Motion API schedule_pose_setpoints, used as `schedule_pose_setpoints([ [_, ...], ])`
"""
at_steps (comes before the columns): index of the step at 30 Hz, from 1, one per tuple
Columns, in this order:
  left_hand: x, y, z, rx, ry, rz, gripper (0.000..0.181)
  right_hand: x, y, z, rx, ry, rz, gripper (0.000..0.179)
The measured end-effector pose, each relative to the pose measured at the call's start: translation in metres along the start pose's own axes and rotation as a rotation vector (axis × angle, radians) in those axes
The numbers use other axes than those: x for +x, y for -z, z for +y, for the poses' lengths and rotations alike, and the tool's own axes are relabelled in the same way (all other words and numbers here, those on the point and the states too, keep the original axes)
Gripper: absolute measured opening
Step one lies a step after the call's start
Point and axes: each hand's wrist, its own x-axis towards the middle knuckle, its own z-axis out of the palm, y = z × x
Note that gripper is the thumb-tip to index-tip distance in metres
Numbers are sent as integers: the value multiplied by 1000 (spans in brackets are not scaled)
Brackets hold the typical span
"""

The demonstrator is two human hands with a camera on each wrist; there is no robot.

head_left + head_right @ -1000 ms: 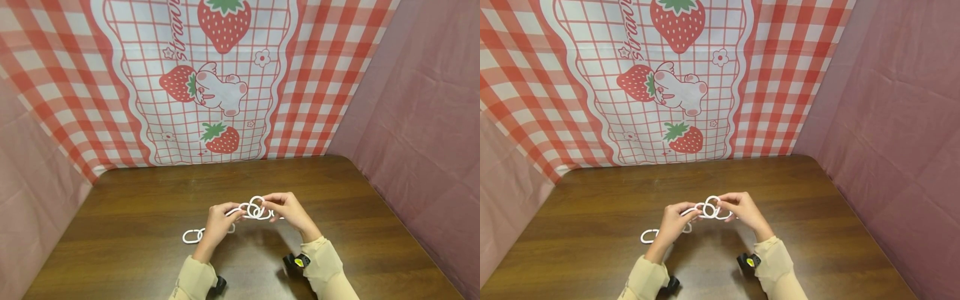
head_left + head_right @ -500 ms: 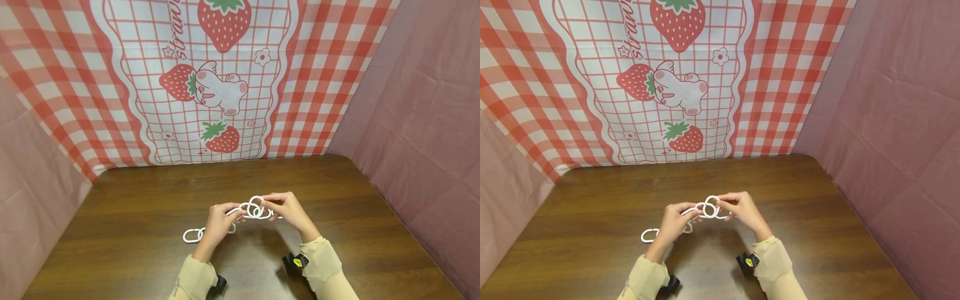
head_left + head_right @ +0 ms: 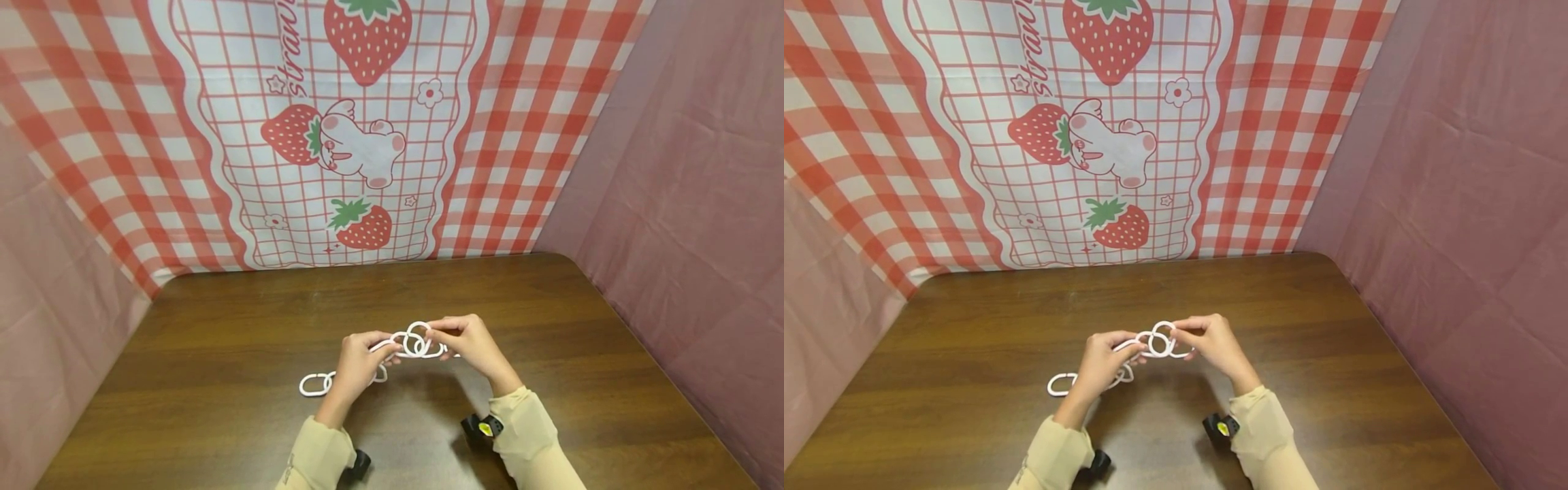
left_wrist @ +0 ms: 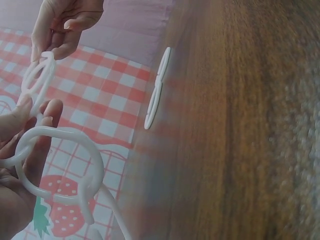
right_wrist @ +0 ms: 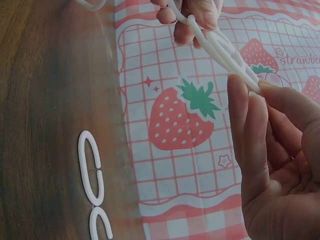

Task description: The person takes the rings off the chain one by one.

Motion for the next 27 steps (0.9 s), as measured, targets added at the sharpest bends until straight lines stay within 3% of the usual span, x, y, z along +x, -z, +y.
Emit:
schedule_pose_setpoints([
  [6, 0, 1, -2, -2, 39, 1, 22, -1, -1, 0, -32, -5, 0, 24],
  [12, 1, 2, -1, 1, 40, 3, 22, 0, -2, 1, -31, -6, -8, 24],
  [18, 2, 2, -3, -12, 60, 19, 23, 0, -1, 2, 21, -25, -1, 26],
  [27, 4, 5, -7, -19, 54, 81, 19, 2, -1, 4, 165, -125, 61, 33],
])
